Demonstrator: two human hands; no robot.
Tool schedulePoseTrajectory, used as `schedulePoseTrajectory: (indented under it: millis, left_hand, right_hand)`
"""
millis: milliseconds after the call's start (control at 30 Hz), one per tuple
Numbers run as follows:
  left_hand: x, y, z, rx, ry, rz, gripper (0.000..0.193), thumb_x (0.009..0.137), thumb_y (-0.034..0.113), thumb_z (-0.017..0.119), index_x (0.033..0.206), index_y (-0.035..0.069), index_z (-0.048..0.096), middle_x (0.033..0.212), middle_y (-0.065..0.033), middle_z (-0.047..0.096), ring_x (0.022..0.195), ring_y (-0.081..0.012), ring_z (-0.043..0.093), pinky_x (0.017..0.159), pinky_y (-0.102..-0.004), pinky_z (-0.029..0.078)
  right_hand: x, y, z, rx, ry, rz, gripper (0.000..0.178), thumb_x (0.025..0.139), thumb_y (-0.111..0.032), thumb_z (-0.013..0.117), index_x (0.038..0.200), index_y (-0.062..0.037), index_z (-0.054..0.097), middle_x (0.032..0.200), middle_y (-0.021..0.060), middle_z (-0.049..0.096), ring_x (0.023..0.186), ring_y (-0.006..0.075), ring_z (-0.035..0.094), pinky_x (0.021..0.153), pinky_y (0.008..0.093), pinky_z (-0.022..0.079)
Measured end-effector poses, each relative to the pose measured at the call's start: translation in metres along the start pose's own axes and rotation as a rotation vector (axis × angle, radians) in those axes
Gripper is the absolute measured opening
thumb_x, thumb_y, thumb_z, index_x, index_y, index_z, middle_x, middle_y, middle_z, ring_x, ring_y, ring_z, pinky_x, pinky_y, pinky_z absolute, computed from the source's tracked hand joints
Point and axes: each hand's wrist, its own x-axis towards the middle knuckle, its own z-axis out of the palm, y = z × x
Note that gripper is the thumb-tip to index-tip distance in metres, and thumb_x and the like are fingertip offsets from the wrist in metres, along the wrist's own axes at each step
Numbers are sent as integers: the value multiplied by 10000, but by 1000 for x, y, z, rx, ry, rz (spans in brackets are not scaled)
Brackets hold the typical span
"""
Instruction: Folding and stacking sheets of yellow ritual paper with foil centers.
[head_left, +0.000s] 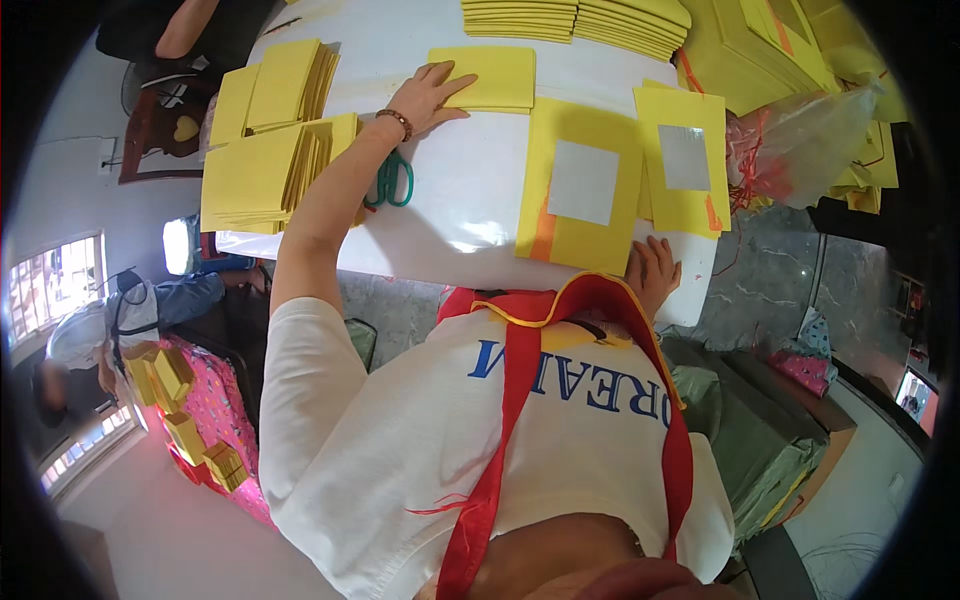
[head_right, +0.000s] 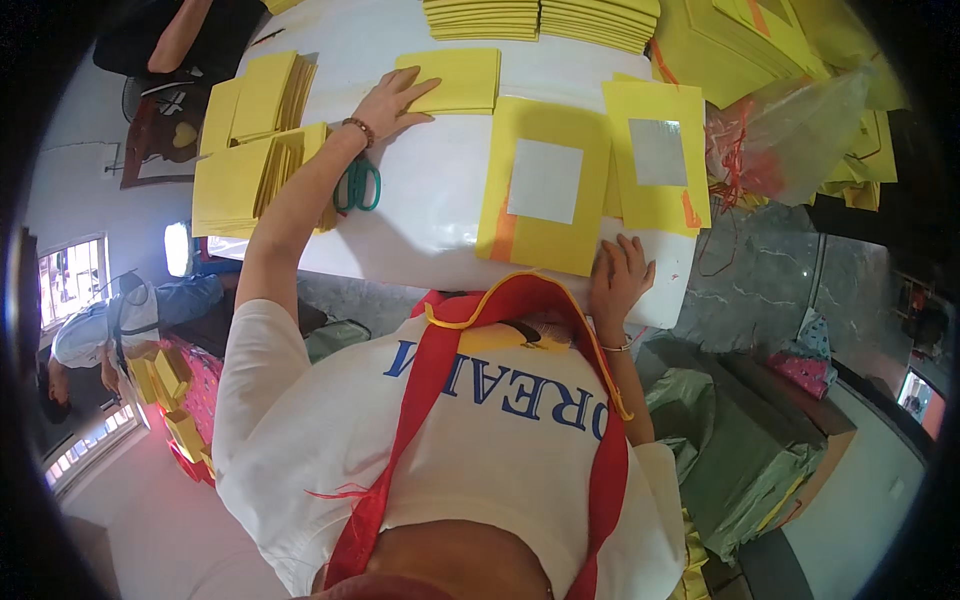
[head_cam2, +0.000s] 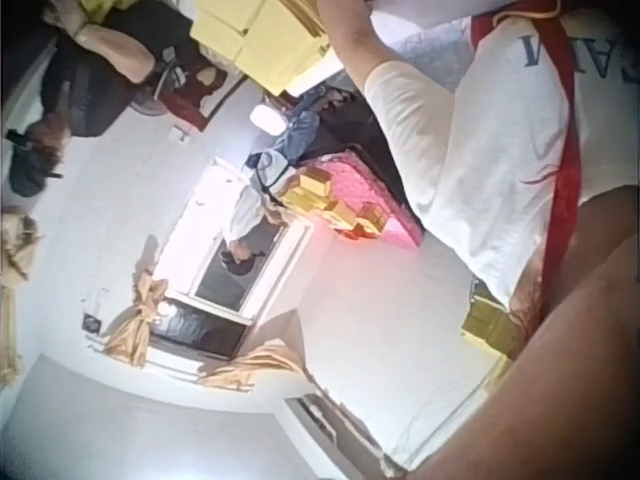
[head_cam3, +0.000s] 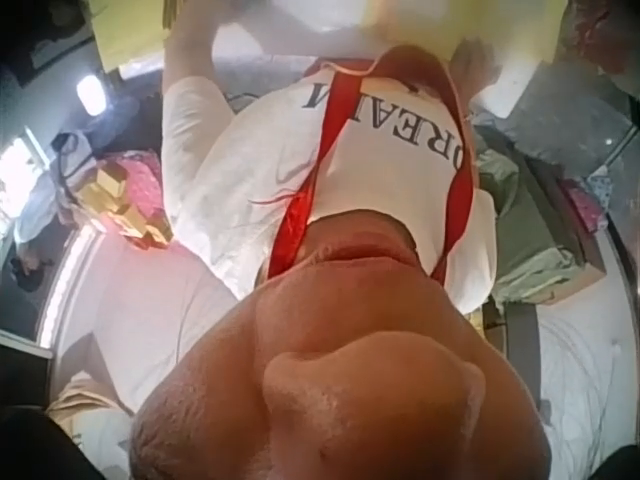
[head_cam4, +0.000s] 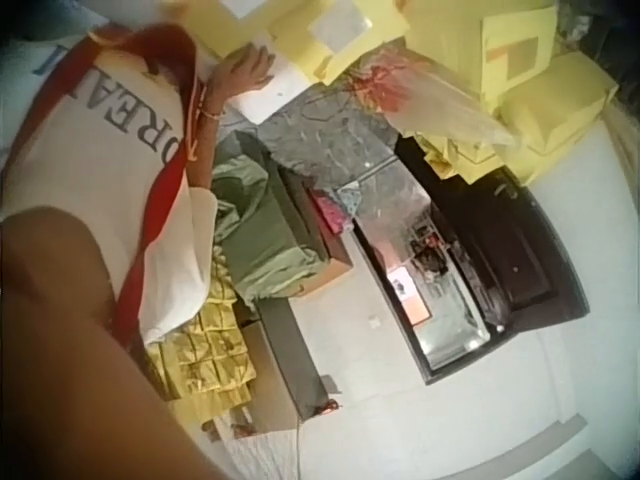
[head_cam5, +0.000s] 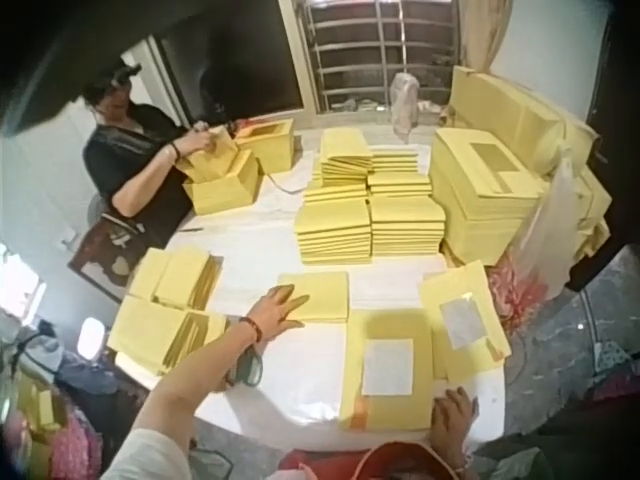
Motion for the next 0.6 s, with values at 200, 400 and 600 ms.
schedulePoseTrajectory:
  millis: [200,400,600]
  left_hand:
    - [-4,-7,-5,-14,-43,5,608,785,389,635,1331,230,420,1308,-184,418,1199,-366,376,1003,-411,356]
    - [-8,1,-2,-35,41,-6,552,808,404,604,1309,242,441,1310,-156,425,1206,-354,377,994,-409,356]
    - [-12,74,-20,-10,309,-19,392,831,287,590,1202,169,546,1198,-91,531,1092,-322,475,883,-382,401]
  right_hand:
    - [3,8,-2,27,-48,26,204,868,-167,527,1041,-132,629,1179,31,543,1230,233,405,1045,484,118]
    - [16,-10,-10,39,-222,89,341,915,-267,439,1193,-103,549,1240,66,513,1212,243,408,1027,469,158]
    - [31,-37,-8,305,-285,181,514,914,-291,442,1345,-28,344,1268,166,485,1169,313,429,971,431,298]
